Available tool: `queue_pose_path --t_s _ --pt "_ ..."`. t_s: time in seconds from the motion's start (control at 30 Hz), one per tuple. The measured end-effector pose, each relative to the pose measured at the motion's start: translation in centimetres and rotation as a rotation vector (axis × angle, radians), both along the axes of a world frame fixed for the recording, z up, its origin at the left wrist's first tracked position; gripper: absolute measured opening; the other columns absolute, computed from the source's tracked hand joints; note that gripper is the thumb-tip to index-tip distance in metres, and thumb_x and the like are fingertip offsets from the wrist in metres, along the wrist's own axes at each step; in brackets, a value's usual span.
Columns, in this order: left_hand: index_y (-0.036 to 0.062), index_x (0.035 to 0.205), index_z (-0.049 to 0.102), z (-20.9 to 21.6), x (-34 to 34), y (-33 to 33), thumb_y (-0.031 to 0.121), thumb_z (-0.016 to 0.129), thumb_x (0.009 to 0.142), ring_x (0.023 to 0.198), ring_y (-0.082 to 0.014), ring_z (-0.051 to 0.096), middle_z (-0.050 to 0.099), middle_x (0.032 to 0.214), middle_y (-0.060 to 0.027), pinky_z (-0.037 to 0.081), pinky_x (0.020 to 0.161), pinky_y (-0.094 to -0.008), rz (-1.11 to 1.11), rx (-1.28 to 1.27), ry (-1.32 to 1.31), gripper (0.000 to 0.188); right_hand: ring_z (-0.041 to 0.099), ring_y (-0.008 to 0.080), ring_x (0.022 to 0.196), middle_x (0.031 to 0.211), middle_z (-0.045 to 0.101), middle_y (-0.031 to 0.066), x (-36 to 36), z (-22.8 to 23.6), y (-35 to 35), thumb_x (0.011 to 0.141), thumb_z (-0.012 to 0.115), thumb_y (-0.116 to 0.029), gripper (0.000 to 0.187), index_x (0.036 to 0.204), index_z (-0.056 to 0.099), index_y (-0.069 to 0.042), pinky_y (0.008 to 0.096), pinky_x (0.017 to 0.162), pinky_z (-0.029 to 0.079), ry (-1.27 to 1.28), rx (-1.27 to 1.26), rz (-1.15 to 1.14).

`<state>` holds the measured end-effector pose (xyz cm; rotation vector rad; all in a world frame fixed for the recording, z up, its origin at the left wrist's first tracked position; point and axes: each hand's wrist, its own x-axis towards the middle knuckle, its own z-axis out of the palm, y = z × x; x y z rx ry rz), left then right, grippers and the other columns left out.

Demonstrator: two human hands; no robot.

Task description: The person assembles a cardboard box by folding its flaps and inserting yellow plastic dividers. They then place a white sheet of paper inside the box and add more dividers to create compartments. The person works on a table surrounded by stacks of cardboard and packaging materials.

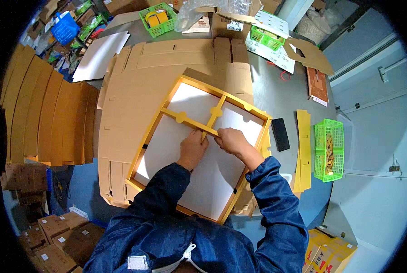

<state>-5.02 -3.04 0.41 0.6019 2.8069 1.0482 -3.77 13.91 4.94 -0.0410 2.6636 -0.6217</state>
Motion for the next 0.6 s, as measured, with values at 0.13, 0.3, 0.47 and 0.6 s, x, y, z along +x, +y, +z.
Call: queue_pose_path --t_s 0.13,0.3,0.47,0.6 --pt "0.003 0.09 0.053 0.0 0.2 0.0 0.019 0.059 0.082 0.073 -0.0374 0.06 0.059 0.086 -0.017 0.049 0.064 -0.047 -0.04 0.017 0.068 0.019 0.062 0.038 0.074 0.076 0.064 0.0187 0.3 -0.3 -0.1 0.086 0.055 -0.029 0.027 0.083 0.061 -0.002 0.0456 0.066 0.05 0.15 0.128 0.054" --pt "0.003 0.092 0.054 -0.4 0.0 -0.7 0.02 0.06 0.081 0.074 -0.037 0.059 0.059 0.086 -0.0178 0.048 0.064 -0.0468 -0.026 0.075 0.056 0.021 0.062 0.0393 0.072 0.073 0.063 0.0203 0.6 -1.0 -0.1 0.086 0.055 -0.027 0.026 0.084 0.059 -0.002 0.0467 0.066 0.049 0.116 0.139 0.08" --pt "0.0025 0.098 0.054 1.1 -0.4 -0.4 0.021 0.063 0.08 0.081 -0.036 0.057 0.058 0.089 -0.0177 0.046 0.071 -0.0475 -0.053 -0.063 -0.027 0.027 0.062 0.0366 0.07 0.073 0.064 0.0181 1.6 -1.0 -0.7 0.086 0.054 -0.027 0.023 0.086 0.056 -0.004 0.0452 0.064 0.05 0.252 0.156 0.046" --pt "0.001 0.105 0.052 5.1 -0.4 0.4 0.022 0.067 0.077 0.099 -0.0341 0.051 0.054 0.103 -0.0175 0.04 0.086 -0.0464 -0.121 -0.033 0.506 0.038 0.054 0.0363 0.104 0.114 0.057 0.0203 4.6 1.9 1.8 0.082 0.063 -0.021 0.041 0.116 0.052 -0.001 0.0423 0.089 0.045 0.751 -0.067 -0.168"
